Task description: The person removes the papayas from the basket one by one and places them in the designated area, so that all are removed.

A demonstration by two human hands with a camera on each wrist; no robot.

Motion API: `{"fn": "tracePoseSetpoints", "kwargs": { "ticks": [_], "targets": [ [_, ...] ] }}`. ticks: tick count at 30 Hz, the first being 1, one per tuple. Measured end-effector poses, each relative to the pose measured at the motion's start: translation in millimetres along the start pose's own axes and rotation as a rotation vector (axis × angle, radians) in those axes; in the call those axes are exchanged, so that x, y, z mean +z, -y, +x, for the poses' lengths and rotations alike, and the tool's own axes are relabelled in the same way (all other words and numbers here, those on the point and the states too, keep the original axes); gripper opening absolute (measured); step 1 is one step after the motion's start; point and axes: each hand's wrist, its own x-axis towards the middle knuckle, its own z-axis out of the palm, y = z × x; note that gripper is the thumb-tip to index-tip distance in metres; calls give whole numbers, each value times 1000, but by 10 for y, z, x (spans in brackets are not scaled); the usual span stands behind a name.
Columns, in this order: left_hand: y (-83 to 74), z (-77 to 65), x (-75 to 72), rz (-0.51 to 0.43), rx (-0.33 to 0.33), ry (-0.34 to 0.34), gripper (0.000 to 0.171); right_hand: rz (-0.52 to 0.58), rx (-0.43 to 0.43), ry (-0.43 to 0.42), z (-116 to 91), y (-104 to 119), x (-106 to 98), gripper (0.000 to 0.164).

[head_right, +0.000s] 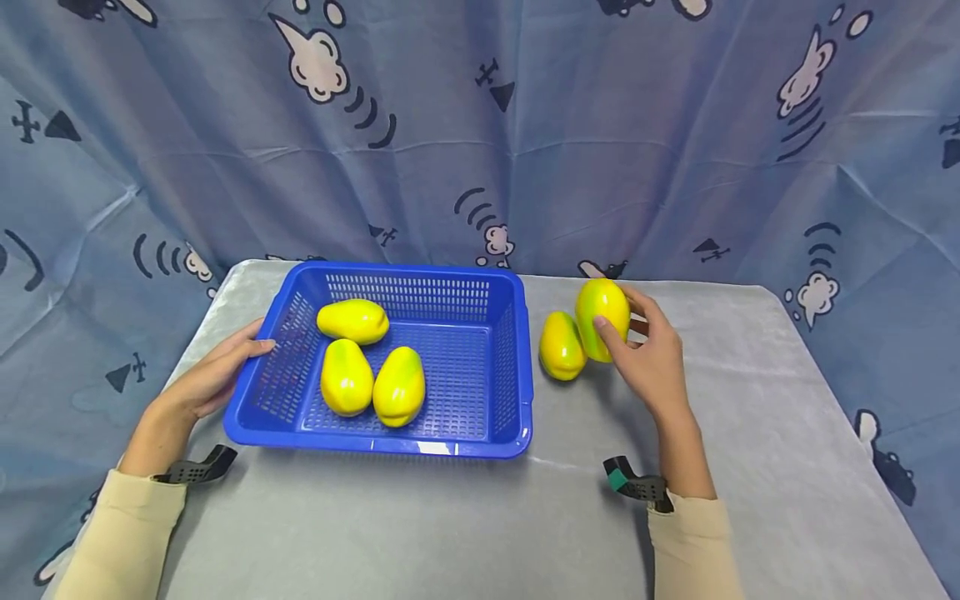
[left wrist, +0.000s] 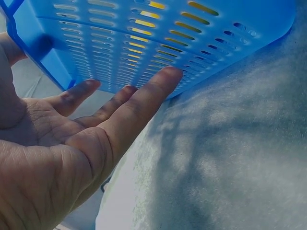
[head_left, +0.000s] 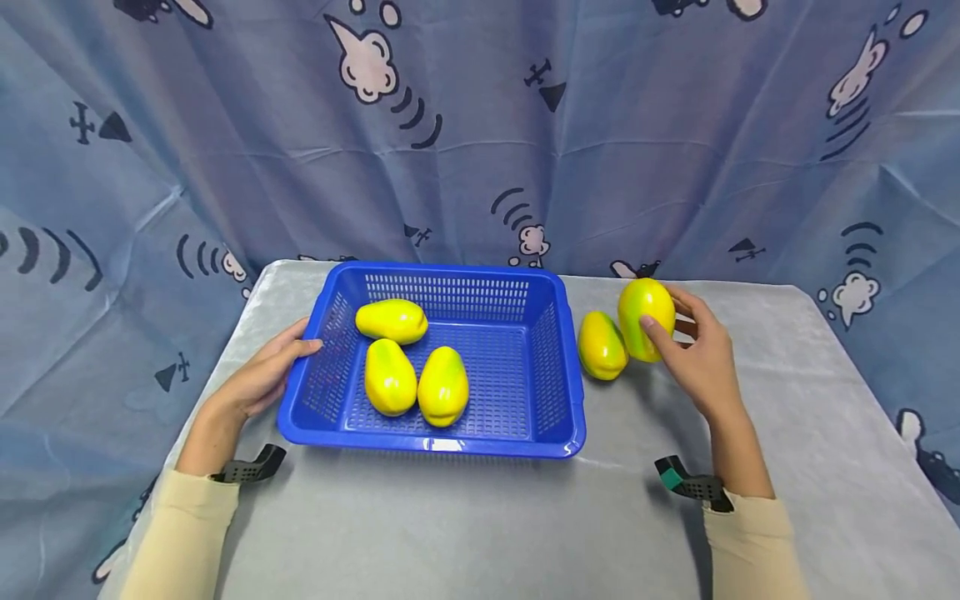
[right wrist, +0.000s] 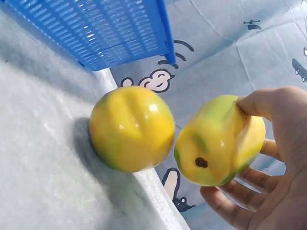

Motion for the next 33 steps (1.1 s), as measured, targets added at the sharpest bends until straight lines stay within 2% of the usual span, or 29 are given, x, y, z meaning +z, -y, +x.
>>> {"fn": "tracePoseSetpoints", "kwargs": {
  "ticks": [7, 12, 18, 25, 33],
  "targets": [
    [-17, 19, 14, 25, -3, -10, 67, -50, 52, 0, 4, -62, -15, 71],
    [-9, -7, 3, 33, -15, -26, 67, -33, 71, -4, 14, -109, 32, 71],
    [-3, 12, -11, 21, -9, -14, 68, -45, 85, 9, 36, -228, 65, 71],
    [-13, 7, -18, 39, -12, -14, 68, -41, 154, 27, 51, -327, 101, 73],
    [22, 26, 9, 0, 1, -11, 65, -82, 151, 73, 80, -376, 119, 74]
  ]
}}
